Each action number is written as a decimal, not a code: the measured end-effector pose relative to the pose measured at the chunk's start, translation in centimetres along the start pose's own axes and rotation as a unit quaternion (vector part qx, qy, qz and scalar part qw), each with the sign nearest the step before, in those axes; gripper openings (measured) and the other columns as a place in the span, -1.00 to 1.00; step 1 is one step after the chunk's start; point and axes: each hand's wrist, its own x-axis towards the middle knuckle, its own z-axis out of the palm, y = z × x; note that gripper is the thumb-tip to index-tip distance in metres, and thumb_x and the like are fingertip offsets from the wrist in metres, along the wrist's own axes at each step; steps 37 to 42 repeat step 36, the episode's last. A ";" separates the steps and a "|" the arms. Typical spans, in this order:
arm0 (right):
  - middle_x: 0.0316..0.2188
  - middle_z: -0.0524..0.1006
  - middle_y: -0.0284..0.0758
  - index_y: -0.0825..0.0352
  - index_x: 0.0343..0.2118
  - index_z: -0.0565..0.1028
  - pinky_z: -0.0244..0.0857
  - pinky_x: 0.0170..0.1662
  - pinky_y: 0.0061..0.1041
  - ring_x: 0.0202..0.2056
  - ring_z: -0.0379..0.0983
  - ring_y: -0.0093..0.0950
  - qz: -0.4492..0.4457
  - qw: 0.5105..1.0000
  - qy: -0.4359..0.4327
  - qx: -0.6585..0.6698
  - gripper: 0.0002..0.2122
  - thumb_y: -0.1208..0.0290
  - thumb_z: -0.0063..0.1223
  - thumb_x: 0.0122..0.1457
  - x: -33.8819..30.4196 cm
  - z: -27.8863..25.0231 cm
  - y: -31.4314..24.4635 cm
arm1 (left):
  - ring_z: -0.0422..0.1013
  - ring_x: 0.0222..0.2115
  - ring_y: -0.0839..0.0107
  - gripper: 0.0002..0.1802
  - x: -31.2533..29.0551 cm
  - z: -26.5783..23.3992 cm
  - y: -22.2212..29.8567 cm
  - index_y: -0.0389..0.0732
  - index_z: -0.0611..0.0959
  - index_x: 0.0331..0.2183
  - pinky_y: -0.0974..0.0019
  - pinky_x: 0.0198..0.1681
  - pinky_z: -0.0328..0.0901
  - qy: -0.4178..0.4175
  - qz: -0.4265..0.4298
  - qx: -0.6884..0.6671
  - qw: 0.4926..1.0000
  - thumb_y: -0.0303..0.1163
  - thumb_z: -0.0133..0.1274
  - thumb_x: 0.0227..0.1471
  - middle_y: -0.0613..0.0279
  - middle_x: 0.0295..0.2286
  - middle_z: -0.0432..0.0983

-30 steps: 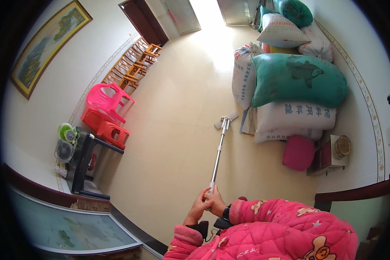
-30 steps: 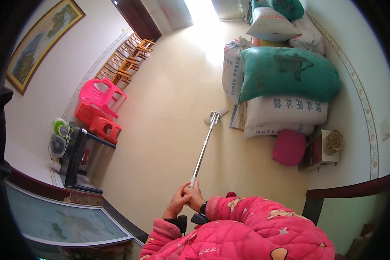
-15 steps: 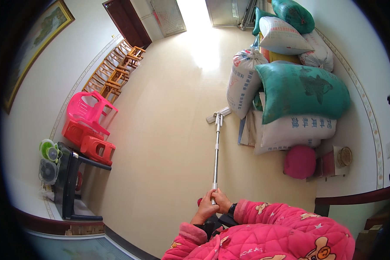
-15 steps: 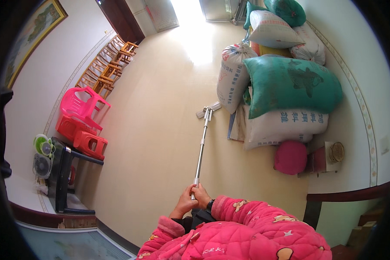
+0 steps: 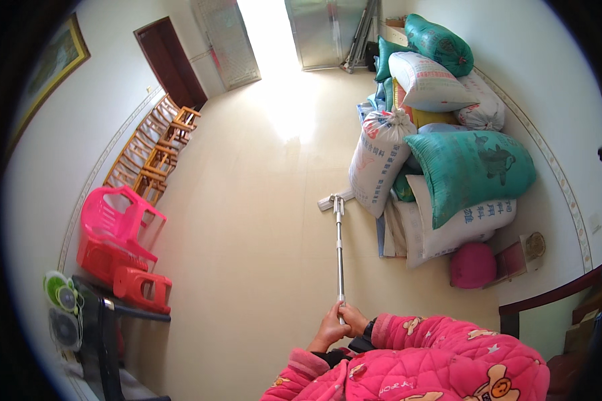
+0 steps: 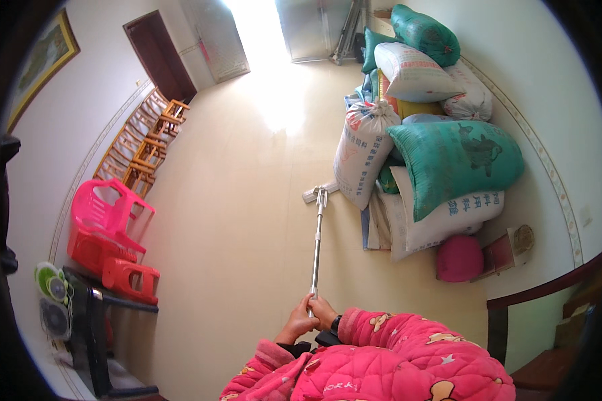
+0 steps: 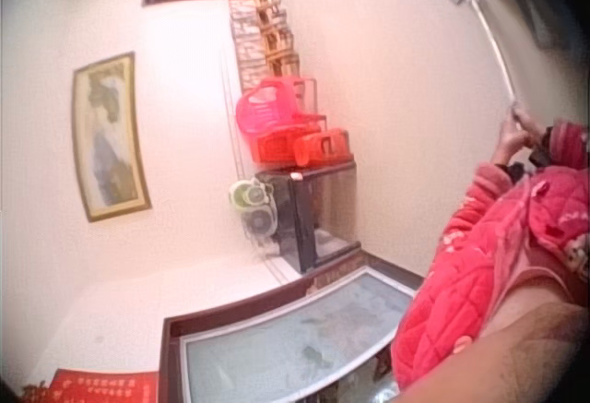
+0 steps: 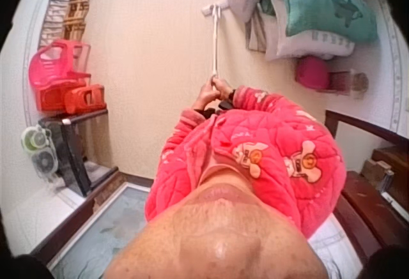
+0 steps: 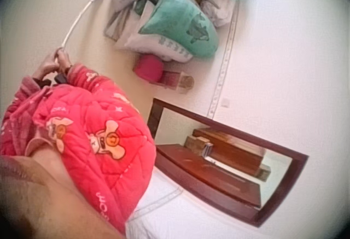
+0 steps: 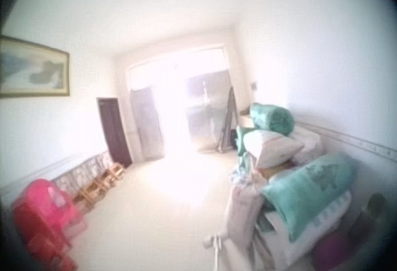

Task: The person mops the tiled floor of a bedroom using a flat mop, moving around a bed, desk, and chair. The person then moves into an adjacent room and continues mopping near stacked sacks.

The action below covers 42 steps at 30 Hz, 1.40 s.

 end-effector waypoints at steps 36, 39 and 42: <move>-0.54 0.41 -0.30 0.31 -0.32 0.36 0.28 -0.51 -0.41 -0.56 0.36 -0.43 0.324 0.705 0.266 0.572 -0.87 0.40 -0.10 0.10 60.0 -8.2 14.5 | 0.38 -0.32 0.41 0.03 54.2 -34.2 13.9 -0.27 0.04 0.19 0.43 -0.35 0.31 -0.185 0.015 0.073 0.980 -0.59 0.08 -0.39 0.08 -0.27 0.39; -0.54 0.41 -0.30 0.31 -0.32 0.36 0.28 -0.51 -0.41 -0.56 0.36 -0.43 0.324 0.705 0.266 0.572 -0.87 0.40 -0.10 0.10 60.0 -8.2 14.5 | 0.38 -0.32 0.41 0.03 54.2 -34.2 13.9 -0.27 0.04 0.19 0.43 -0.35 0.31 -0.185 0.015 0.073 0.980 -0.59 0.08 -0.39 0.08 -0.27 0.39; -0.54 0.41 -0.30 0.31 -0.32 0.36 0.28 -0.51 -0.41 -0.56 0.36 -0.43 0.324 0.705 0.266 0.572 -0.87 0.40 -0.10 0.10 60.0 -8.2 14.5 | 0.38 -0.32 0.41 0.03 54.2 -34.2 13.9 -0.27 0.04 0.19 0.43 -0.35 0.31 -0.185 0.015 0.073 0.980 -0.59 0.08 -0.39 0.08 -0.27 0.39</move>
